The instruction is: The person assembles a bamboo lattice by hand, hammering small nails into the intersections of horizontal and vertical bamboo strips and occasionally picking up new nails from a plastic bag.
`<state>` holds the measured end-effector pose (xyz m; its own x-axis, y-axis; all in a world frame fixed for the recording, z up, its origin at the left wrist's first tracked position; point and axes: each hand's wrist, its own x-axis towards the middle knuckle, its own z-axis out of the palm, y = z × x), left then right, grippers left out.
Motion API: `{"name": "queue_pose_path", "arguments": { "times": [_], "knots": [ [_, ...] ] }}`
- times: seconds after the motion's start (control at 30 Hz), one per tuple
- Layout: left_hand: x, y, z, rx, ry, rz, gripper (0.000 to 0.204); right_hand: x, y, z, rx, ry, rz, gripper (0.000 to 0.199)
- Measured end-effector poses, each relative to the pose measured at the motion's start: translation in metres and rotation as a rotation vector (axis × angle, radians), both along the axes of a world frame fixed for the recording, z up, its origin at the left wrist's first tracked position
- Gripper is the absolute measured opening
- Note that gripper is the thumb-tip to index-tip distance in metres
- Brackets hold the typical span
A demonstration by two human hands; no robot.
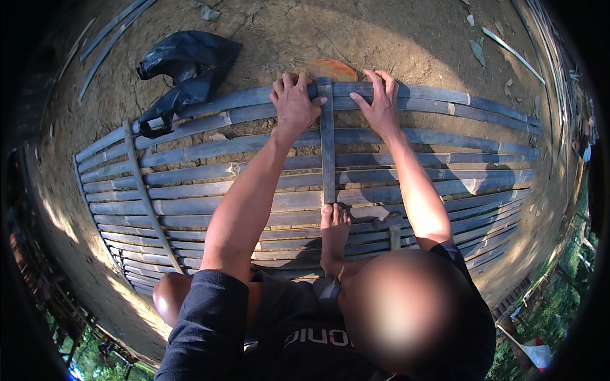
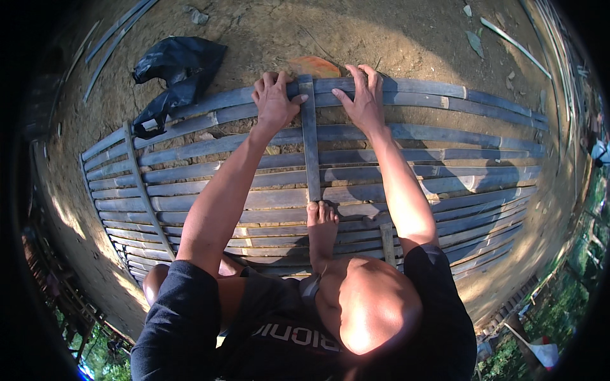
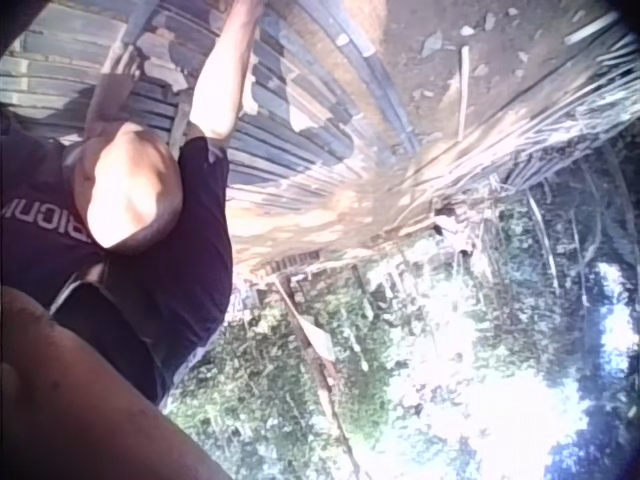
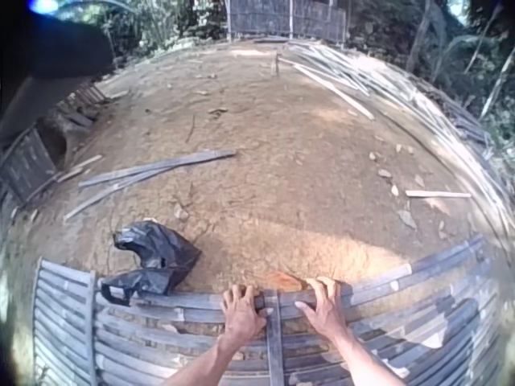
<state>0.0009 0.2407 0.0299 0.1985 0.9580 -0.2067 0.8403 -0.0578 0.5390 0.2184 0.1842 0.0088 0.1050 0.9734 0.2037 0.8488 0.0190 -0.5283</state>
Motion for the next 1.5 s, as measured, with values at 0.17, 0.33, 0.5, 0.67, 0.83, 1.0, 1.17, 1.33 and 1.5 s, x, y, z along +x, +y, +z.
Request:
{"name": "queue_pose_path", "arguments": {
  "times": [0.17, 0.33, 0.5, 0.67, 0.83, 1.0, 1.17, 1.33, 1.5],
  "knots": [
    [0.0, 0.001, 0.0, 0.003, 0.005, 0.003, 0.056, -0.005, -0.032, -0.002, 0.022, -0.1, 0.088, 0.051],
    [-0.001, 0.002, -0.001, 0.001, 0.011, 0.004, 0.056, -0.009, -0.037, 0.004, -0.006, -0.242, 0.084, 0.049],
    [0.0, 0.005, -0.002, 0.012, 0.011, -0.021, 0.058, 0.009, -0.018, 0.003, -0.047, -0.428, 0.279, 0.044],
    [-0.001, 0.005, 0.002, -0.011, 0.018, -0.02, 0.058, 0.012, -0.017, 0.002, 0.015, -0.406, 0.357, 0.043],
    [-0.002, 0.005, 0.001, -0.033, 0.038, -0.027, 0.057, 0.002, -0.034, 0.004, -0.014, -0.248, 0.221, 0.046],
    [-0.004, 0.004, -0.005, 0.002, 0.042, -0.031, 0.057, 0.003, -0.022, 0.007, 0.062, -0.411, 0.312, 0.041],
    [-0.001, 0.005, -0.009, 0.029, 0.044, -0.044, 0.056, 0.024, -0.003, 0.011, 0.171, -0.656, 0.561, 0.032],
    [-0.003, 0.006, -0.01, 0.032, 0.044, -0.036, 0.057, 0.022, 0.001, 0.013, 0.131, -0.702, 0.613, 0.029],
    [-0.002, 0.003, -0.005, 0.034, 0.021, -0.004, 0.059, 0.02, -0.002, 0.016, 0.184, -0.692, 0.601, 0.033]
  ]
}}
